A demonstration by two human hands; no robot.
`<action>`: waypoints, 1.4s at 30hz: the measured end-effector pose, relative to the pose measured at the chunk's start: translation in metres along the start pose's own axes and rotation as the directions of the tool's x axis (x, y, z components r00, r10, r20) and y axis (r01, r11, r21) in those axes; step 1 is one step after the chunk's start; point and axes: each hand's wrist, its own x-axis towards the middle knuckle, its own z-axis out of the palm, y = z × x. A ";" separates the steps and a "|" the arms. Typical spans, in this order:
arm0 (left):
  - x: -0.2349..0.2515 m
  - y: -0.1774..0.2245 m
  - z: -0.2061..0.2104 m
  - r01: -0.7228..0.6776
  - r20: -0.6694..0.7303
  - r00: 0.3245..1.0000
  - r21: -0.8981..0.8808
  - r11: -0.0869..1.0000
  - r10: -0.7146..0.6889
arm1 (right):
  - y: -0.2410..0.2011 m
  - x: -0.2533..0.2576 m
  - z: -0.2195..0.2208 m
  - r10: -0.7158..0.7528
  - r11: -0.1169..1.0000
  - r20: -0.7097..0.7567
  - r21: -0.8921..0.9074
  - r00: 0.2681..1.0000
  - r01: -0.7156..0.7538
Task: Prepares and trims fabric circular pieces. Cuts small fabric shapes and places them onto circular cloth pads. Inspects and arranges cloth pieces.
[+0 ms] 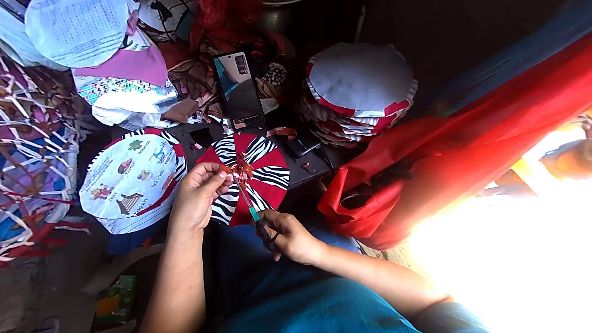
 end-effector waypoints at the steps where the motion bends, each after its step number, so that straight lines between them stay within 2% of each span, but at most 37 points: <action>1: 0.000 0.000 0.000 0.006 0.003 1.000 -0.002 1.000 -0.006 | 0.000 0.000 0.000 0.010 0.999 0.014 0.036 1.000 -0.011; 6: -0.004 0.002 0.001 0.026 0.065 0.997 0.045 0.999 -0.029 | 0.003 0.000 -0.005 0.011 0.993 0.146 0.117 0.989 -0.028; 11: -0.005 0.003 0.001 0.015 0.090 0.996 0.076 0.997 -0.022 | 0.003 0.001 -0.001 -0.007 0.985 0.057 0.171 0.998 -0.003; 15: -0.001 0.002 -0.001 0.031 0.061 0.997 0.089 0.996 -0.037 | -0.002 -0.001 0.002 0.035 0.994 -0.008 0.108 0.999 -0.034; 18: 0.002 0.001 -0.003 0.016 0.009 1.000 0.106 0.994 -0.017 | 0.002 -0.002 0.000 0.044 0.981 0.075 0.184 0.996 -0.058; 22: 0.002 -0.003 -0.003 -0.048 -0.044 0.998 0.096 0.994 0.052 | 0.007 -0.004 -0.001 0.002 0.992 0.172 0.121 0.985 -0.024; 27: -0.006 0.000 0.004 -0.032 -0.004 0.999 0.050 0.998 0.033 | 0.002 -0.002 0.000 -0.028 0.999 0.136 0.025 0.990 0.025; 31: -0.010 0.002 0.006 -0.008 0.025 1.000 0.067 0.998 0.006 | 0.006 0.000 0.003 -0.067 0.998 0.036 0.005 0.997 0.067; 35: -0.005 0.001 0.004 0.013 -0.011 1.000 0.073 0.997 -0.012 | 0.004 -0.001 0.004 -0.021 0.999 -0.032 -0.049 0.999 0.019; 39: -0.005 0.004 0.002 0.035 -0.028 0.999 0.098 0.995 -0.032 | 0.005 -0.002 0.001 0.037 0.993 0.055 0.107 0.998 -0.043; 42: -0.007 0.005 0.003 0.041 -0.011 0.999 0.136 0.990 -0.039 | 0.006 -0.002 -0.001 0.006 0.997 0.111 0.071 0.994 -0.014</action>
